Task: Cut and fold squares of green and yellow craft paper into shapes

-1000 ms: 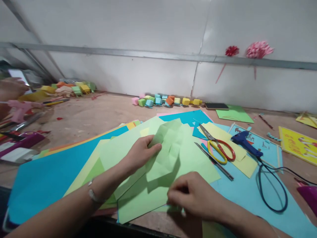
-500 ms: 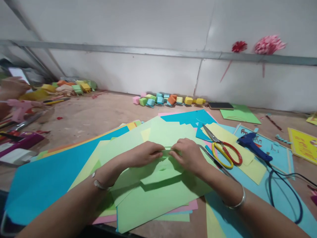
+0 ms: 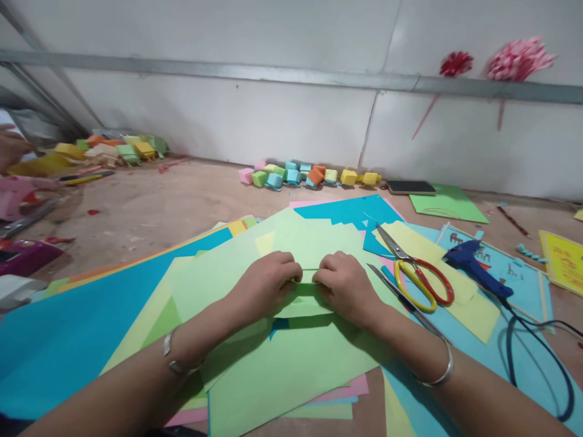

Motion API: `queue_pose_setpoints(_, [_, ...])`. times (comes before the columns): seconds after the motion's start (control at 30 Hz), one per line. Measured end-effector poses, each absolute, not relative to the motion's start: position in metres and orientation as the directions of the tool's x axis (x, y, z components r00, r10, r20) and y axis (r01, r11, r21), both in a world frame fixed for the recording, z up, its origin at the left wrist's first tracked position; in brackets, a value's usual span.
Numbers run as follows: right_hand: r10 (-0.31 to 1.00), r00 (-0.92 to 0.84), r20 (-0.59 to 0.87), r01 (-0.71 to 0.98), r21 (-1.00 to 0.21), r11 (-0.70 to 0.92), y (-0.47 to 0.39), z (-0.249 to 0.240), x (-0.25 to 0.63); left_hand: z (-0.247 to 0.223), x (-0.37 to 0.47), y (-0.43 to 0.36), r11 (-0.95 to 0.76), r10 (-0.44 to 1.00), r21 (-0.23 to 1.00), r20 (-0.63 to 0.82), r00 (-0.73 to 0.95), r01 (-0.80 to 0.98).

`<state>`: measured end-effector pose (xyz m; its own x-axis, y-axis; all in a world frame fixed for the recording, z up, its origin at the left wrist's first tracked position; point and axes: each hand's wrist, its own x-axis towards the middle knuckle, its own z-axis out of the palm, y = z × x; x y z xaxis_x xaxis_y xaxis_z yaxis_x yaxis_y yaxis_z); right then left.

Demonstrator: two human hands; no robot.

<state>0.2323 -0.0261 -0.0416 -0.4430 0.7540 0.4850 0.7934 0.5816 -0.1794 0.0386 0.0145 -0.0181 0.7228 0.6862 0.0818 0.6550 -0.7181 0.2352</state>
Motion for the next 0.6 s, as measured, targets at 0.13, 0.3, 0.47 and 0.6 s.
queue_pose_setpoints(0.13, [0.724, -0.547, 0.420, 0.784, -0.047, 0.619, -0.026, -0.037, 0.238, -0.011, 0.040, 0.010, -0.767, 0.634, 0.102, -0.023, 0.773, 0.633])
queue_pose_setpoints(0.3, [0.675, -0.691, 0.259, 0.722, 0.196, 0.664, -0.032, -0.024, 0.242, -0.004, 0.038, -0.005, -0.822, 0.569, -0.039, -0.090, 0.817, 0.568])
queue_pose_setpoints(0.47, [0.674, -0.712, 0.198, 0.696, 0.326, 0.639, -0.043, -0.014, 0.231, -0.015, 0.034, -0.013, -0.848, 0.525, -0.077, 0.024, 0.851, 0.525])
queue_pose_setpoints(0.6, [0.741, -0.655, 0.149, 0.732, 0.369, 0.573, -0.051, -0.015, 0.233, -0.017, 0.033, -0.012, -0.849, 0.520, -0.082, 0.044, 0.853, 0.522])
